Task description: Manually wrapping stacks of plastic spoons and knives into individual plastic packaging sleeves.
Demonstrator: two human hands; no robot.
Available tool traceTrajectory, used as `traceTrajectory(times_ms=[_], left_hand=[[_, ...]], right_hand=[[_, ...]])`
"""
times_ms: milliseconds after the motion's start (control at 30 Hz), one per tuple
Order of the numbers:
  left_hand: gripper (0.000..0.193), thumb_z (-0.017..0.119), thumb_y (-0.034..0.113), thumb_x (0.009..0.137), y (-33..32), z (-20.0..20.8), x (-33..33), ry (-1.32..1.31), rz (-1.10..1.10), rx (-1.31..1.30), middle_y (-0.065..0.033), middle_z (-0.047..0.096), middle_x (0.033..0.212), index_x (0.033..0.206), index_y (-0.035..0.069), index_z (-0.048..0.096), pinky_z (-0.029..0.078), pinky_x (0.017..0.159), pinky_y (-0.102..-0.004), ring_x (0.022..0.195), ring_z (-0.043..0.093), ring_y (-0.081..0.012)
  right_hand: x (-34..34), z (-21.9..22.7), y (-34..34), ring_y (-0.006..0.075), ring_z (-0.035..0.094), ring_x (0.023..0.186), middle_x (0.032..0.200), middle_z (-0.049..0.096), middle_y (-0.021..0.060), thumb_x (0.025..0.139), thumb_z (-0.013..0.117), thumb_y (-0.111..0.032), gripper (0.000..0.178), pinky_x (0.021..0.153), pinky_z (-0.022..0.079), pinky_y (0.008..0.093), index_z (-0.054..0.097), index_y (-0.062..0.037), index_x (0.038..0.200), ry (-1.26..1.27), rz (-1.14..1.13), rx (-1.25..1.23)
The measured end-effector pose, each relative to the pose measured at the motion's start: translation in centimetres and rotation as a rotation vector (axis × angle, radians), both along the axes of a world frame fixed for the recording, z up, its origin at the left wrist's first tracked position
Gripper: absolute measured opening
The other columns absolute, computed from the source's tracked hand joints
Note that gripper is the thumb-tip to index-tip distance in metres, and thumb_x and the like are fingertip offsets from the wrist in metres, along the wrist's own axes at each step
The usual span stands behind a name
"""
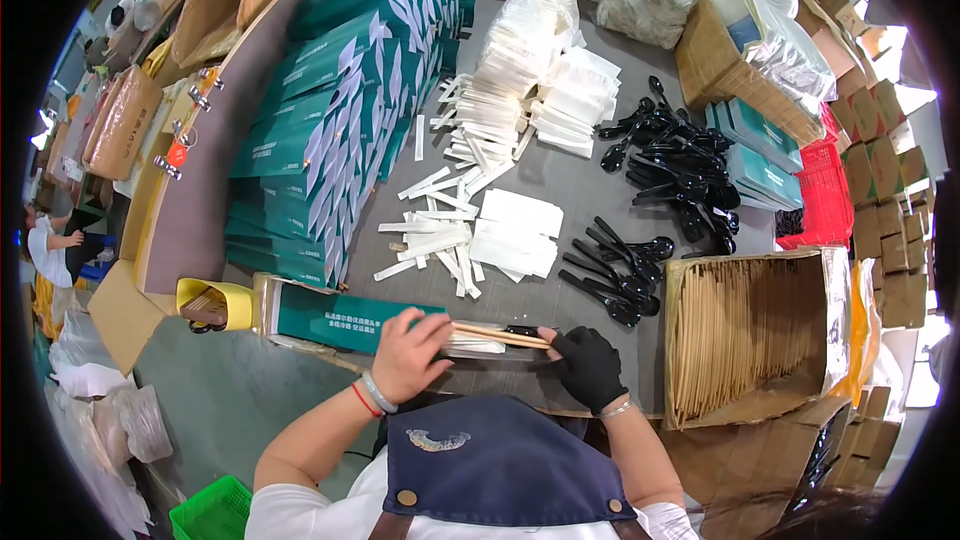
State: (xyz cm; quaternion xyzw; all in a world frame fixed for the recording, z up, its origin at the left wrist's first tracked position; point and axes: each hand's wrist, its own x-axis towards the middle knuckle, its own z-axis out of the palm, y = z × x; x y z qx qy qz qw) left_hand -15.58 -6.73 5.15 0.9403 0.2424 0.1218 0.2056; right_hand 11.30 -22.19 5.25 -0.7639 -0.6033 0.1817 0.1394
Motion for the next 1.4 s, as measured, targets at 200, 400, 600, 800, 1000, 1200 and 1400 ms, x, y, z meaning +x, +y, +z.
traceTrajectory(times_ms=[200, 400, 600, 800, 1000, 1200, 1400], left_hand=[[0.071, 0.085, 0.031, 0.06, 1.9, -0.8, -0.1, 0.008, -0.017, -0.038, -0.0092, 0.054, 0.128, 0.121, 0.006, 0.059, 0.038, 0.099, -0.0467, 0.114, 0.047, -0.0332], [0.076, 0.086, 0.025, 0.055, -0.2, -0.7, 4.0, -0.051, -0.073, -0.037, -0.0072, 0.054, 0.123, 0.122, 0.005, 0.057, 0.039, 0.097, -0.0438, 0.113, 0.048, -0.0283], [0.077, 0.084, 0.024, 0.059, -0.1, -0.4, 4.8, 0.047, -0.13, -0.027, -0.0084, 0.054, 0.121, 0.127, 0.005, 0.054, 0.039, 0.095, -0.0427, 0.111, 0.049, -0.0279], [0.05, 0.066, 0.02, 0.079, 0.6, -0.7, 5.8, 0.054, -0.203, 0.062, -0.0099, 0.054, 0.112, 0.127, 0.015, 0.057, 0.042, 0.089, -0.0404, 0.103, 0.051, -0.0282], [0.031, 0.068, 0.016, 0.067, 1.3, 3.8, 7.2, 0.365, -0.416, 0.13, -0.0112, 0.053, 0.098, 0.097, 0.015, 0.062, 0.048, 0.072, -0.0403, 0.09, 0.054, -0.0306], [0.014, 0.06, 0.005, 0.069, 12.9, 14.7, 4.9, 0.048, -0.246, 0.23, -0.0163, 0.052, 0.094, 0.083, 0.008, 0.059, 0.046, 0.08, -0.044, 0.09, 0.053, -0.0363], [0.044, 0.075, 0.014, 0.068, 11.0, 7.0, 0.6, -0.123, 0.32, 0.301, -0.0192, 0.047, 0.133, 0.109, 0.004, 0.061, 0.04, 0.099, -0.048, 0.122, 0.044, -0.0403]], right_hand=[[0.3, -1.3, 0.4, 0.0275, 0.062, 0.074, 0.083, 0.065, 0.0071, 0.086, 0.066, -0.022, 0.031, 0.062, 0.05, 0.0397, 0.068, -0.028, 0.116, -0.072, 0.14, 0.003], [-3.9, -1.7, 2.8, 0.0307, 0.063, 0.093, 0.099, 0.066, 0.0135, 0.082, 0.07, -0.015, 0.025, 0.073, 0.053, 0.04, 0.07, -0.0145, 0.107, 0.251, 0.165, 0.159], [-2.7, -3.4, 1.2, 0.0284, 0.063, 0.087, 0.086, 0.065, 0.0125, 0.076, 0.075, -0.012, 0.014, 0.075, 0.052, 0.0371, 0.07, -0.0073, 0.088, 0.404, -0.201, 0.05], [-4.9, 0.1, 4.0, 0.0319, 0.061, 0.092, 0.104, 0.06, 0.012, 0.067, 0.083, -0.023, 0.048, 0.08, 0.048, 0.0399, 0.06, -0.0076, 0.107, 0.579, -0.214, -0.019], [-3.1, 1.3, 4.2, 0.0294, 0.056, 0.103, 0.105, 0.06, 0.0086, 0.061, 0.081, -0.04, 0.062, 0.091, 0.038, 0.0466, 0.061, -0.0104, 0.112, 0.027, 0.153, 0.063], [0.7, 5.4, 4.0, 0.0336, 0.058, 0.091, 0.1, 0.059, 0.0123, 0.057, 0.087, -0.026, 0.06, 0.074, 0.049, 0.0435, 0.057, -0.0083, 0.105, 0.002, -0.144, 0.367], [-1.2, 3.7, 3.5, 0.03, 0.059, 0.093, 0.099, 0.06, 0.0093, 0.057, 0.086, -0.034, 0.059, 0.079, 0.044, 0.0431, 0.06, -0.0109, 0.104, -0.042, -0.053, 0.197]])
